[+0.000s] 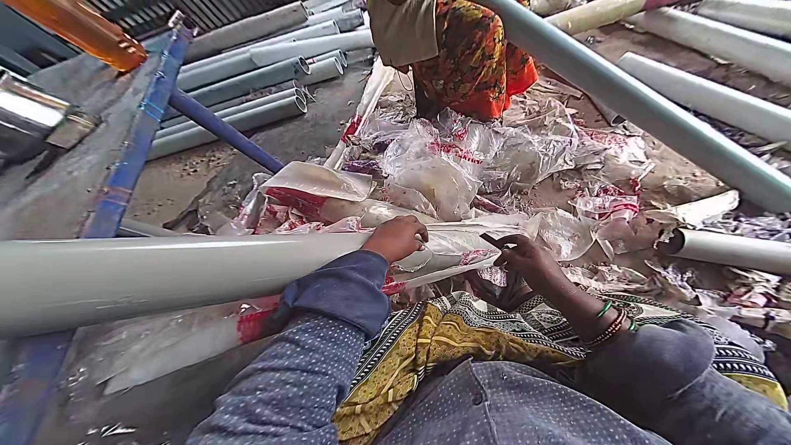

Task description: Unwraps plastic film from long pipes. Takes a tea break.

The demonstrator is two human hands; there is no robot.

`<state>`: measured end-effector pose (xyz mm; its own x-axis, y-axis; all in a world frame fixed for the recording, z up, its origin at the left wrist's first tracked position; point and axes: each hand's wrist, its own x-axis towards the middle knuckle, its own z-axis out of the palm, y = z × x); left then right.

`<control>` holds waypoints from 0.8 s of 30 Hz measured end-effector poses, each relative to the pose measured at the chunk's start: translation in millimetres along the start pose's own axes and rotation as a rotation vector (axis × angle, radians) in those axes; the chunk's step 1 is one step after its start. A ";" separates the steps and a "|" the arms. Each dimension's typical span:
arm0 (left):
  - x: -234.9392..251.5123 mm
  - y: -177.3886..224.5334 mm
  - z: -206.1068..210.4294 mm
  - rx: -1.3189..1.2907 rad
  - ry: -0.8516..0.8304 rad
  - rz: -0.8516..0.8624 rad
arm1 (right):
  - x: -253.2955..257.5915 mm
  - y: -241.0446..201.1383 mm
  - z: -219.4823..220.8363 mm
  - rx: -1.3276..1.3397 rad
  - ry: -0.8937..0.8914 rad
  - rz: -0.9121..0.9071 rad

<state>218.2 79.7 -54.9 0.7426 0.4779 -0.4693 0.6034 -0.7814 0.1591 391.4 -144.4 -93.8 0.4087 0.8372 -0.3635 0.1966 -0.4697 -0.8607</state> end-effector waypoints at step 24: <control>-7.3 13.3 17.4 0.043 0.293 0.078 | 13.2 10.3 23.2 -0.303 -0.167 -0.063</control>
<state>215.8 58.8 -64.5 0.8422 0.5063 -0.1851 0.5330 -0.8336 0.1448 378.2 -131.6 -115.7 0.2407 0.8898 -0.3877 0.4827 -0.4563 -0.7475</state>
